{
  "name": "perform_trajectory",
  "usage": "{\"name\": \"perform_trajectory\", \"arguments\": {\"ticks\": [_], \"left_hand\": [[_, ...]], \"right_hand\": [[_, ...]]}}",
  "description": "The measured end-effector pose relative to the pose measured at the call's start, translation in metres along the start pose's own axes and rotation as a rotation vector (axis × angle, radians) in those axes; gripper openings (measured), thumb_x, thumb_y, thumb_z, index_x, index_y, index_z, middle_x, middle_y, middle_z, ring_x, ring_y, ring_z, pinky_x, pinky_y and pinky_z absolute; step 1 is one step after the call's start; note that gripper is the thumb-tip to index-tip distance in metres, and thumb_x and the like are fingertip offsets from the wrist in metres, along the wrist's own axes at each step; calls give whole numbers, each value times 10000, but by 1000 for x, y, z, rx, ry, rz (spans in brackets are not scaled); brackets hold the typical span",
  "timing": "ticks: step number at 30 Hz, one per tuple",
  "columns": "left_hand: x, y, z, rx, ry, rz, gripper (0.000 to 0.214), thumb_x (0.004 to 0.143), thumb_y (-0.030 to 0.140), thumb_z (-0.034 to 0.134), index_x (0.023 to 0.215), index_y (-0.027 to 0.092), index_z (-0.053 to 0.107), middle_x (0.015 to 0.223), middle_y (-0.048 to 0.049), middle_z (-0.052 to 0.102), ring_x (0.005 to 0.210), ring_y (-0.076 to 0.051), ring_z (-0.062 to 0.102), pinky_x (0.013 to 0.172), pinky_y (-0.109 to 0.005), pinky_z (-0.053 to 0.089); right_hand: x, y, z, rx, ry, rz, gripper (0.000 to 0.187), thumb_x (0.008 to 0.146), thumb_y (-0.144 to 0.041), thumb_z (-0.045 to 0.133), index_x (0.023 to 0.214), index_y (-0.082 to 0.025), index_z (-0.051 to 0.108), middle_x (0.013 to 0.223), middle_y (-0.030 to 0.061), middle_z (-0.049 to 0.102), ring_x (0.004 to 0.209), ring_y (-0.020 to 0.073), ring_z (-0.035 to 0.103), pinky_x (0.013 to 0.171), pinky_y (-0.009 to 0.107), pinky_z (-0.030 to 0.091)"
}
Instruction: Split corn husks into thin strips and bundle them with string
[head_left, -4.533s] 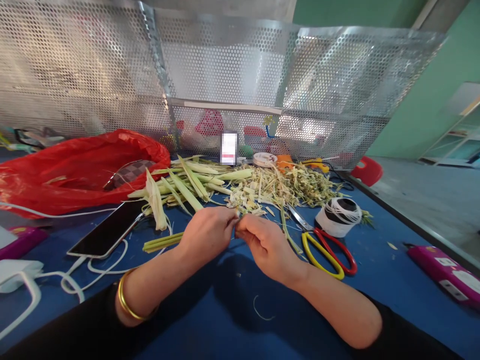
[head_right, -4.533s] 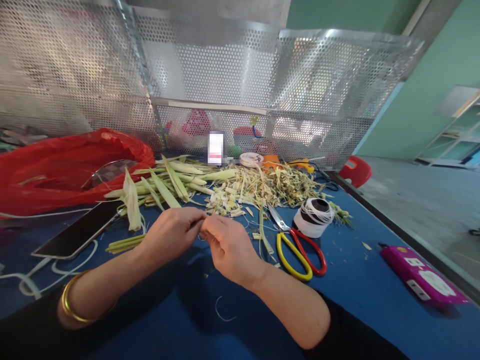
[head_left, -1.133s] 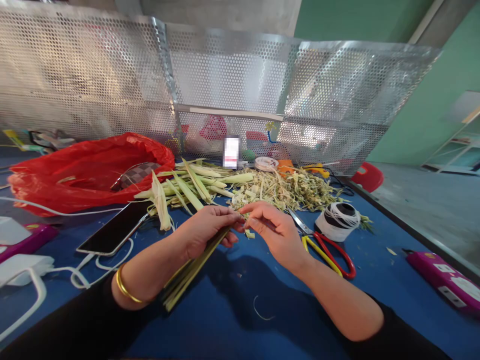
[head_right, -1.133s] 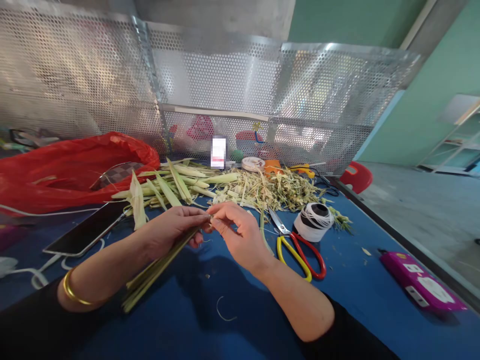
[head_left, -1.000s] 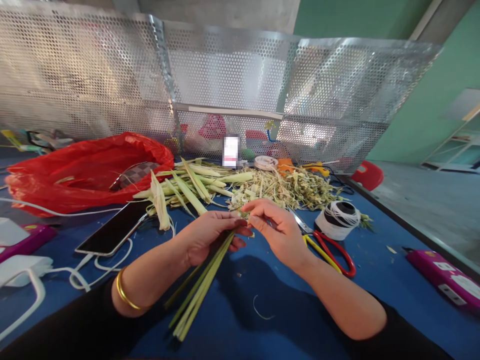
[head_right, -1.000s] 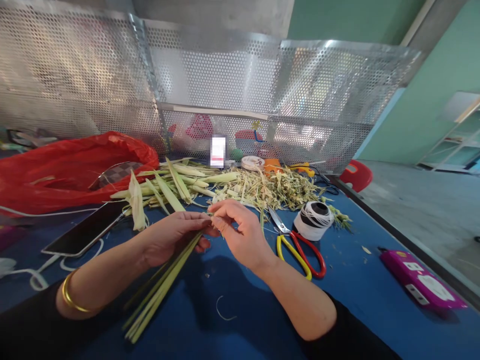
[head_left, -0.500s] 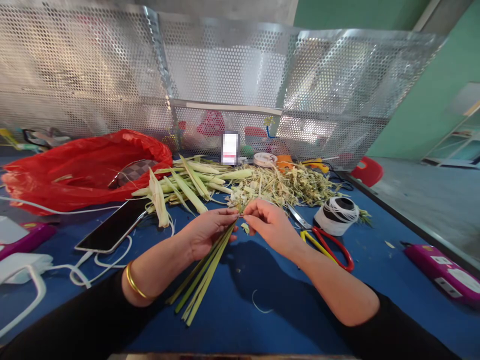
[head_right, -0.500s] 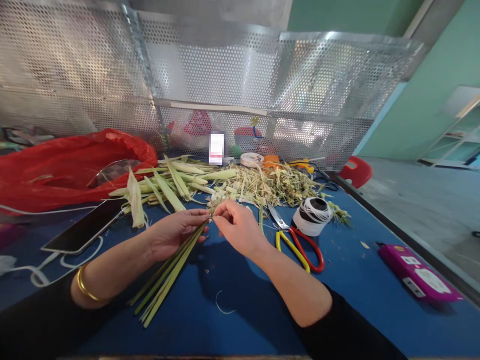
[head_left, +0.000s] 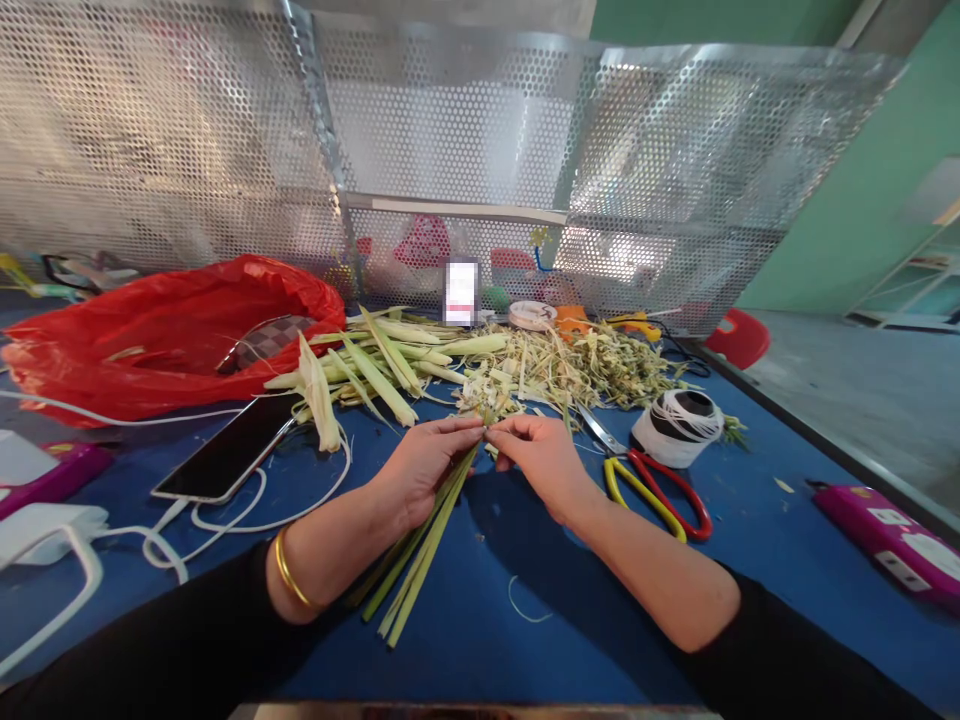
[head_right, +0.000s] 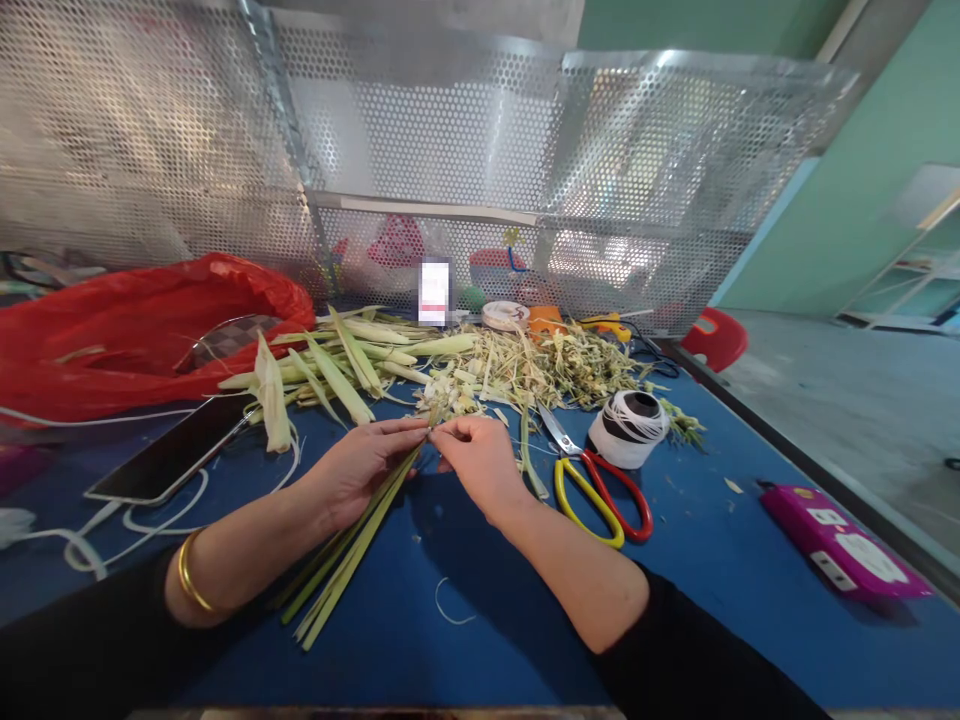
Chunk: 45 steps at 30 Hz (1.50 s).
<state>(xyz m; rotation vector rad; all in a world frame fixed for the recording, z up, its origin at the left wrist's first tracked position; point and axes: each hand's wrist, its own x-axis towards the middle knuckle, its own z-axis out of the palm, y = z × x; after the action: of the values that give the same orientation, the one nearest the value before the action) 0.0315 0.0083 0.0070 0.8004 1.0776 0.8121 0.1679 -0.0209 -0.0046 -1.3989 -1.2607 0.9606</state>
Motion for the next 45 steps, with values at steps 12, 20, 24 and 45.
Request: {"name": "perform_trajectory", "arguments": {"ticks": [12,20,24,45], "left_hand": [[-2,0,0,302,-59,115,137,707,234,696,776,156,606,610,18,601,526,-102,569,462,-196,446],[4,-4,-4,384,-115,289,141,721,134,589,852,185,602,667,28,586,526,-99,571,473,-207,473],[1,-1,-2,358,-90,203,173,697,116,608,851,130,686,612,-13,638,491,-90,557,493,-196,452],[2,0,-1,132,-61,145,185,682,117,685,867,135,688,606,-13,642,498,-86,578,510,-194,476]], "right_hand": [[5,2,-8,403,-219,219,97,643,-221,605,567,-165,582,457,-64,457,461,95,487,514,243,369],[4,-6,-11,548,-279,266,81,629,-210,631,585,-152,595,485,-68,434,468,84,480,518,238,404],[4,-6,-11,466,-296,195,103,661,-246,629,614,-161,598,499,-67,436,488,91,478,560,253,419],[12,12,-13,-284,-129,-122,142,748,-259,583,630,-183,600,535,-26,536,514,121,471,515,248,335]]}}
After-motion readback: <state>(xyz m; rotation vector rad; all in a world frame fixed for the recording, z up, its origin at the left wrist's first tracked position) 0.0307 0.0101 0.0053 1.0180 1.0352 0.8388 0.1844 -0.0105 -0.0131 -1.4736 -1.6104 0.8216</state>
